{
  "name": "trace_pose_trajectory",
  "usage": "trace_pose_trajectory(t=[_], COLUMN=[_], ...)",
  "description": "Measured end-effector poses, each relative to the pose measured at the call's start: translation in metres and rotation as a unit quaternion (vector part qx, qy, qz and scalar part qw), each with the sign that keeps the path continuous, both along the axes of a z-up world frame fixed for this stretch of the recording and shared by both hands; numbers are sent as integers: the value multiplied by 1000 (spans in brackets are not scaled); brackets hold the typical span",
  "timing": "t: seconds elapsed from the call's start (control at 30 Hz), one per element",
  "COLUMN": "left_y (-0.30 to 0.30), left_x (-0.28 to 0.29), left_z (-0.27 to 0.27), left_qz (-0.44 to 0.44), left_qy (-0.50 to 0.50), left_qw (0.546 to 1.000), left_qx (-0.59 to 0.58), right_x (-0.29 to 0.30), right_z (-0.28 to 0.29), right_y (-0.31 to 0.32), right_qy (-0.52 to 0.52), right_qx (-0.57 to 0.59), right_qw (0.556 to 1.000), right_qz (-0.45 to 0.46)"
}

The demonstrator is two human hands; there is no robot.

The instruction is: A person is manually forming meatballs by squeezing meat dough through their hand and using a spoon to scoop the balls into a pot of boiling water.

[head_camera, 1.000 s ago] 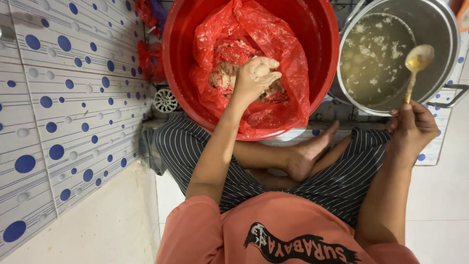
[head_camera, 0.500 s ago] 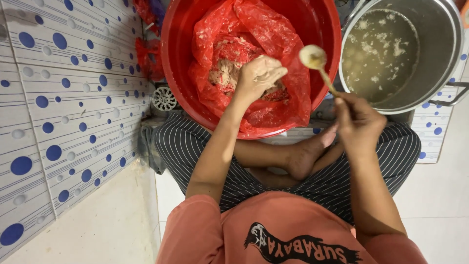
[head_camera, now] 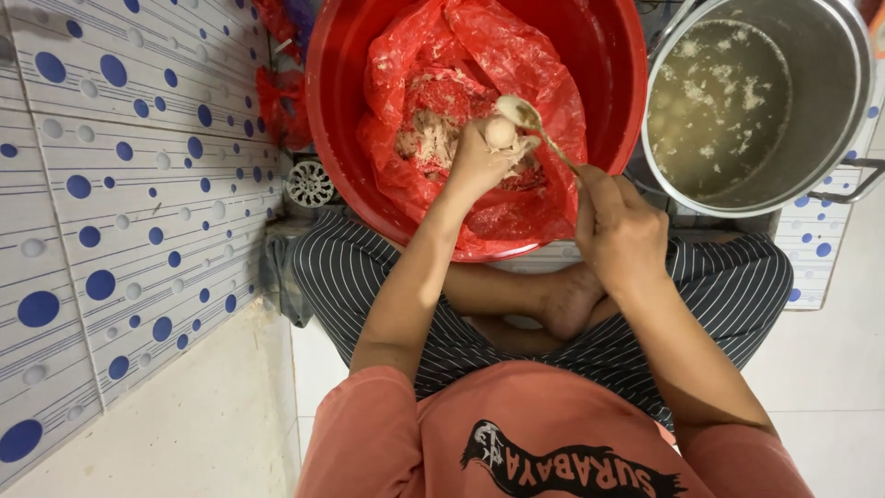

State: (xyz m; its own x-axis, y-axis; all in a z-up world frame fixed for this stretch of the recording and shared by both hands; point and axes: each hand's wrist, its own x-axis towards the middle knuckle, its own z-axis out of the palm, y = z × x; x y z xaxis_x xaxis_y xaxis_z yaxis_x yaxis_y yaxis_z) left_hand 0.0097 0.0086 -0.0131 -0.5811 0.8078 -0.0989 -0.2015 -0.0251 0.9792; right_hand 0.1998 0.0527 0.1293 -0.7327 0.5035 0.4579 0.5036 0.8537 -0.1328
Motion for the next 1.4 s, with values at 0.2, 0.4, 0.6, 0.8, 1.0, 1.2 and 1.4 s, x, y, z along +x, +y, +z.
trace_pose_trajectory(t=[0.2, 0.4, 0.6, 0.8, 1.0, 1.2, 1.4], left_y=[4, 3, 5, -3, -3, -4, -14], left_x=[-1, -10, -21, -21, -23, -26, -18], left_z=[-39, -56, -53, -17, -1, -20, 62], left_qz=[-35, -107, -157, -108, -127, -67, 51], left_qy=[148, 314, 339, 354, 311, -53, -390], left_qw=[953, 882, 853, 865, 863, 993, 919], left_qx=[-262, -336, -365, -338, -378, -79, -17], right_x=[-3, 10, 64, 147, 159, 95, 54], right_z=[-10, -2, 1, -104, -166, -68, -101], right_y=[-6, 6, 48, 155, 184, 97, 4], right_qy=[44, 134, 149, -18, -17, 163, 111], right_qx=[-324, -662, -489, -273, -297, -369, -476], right_qw=[944, 722, 838, 936, 928, 905, 865], right_qz=[-39, -148, -190, -220, -225, -135, -112])
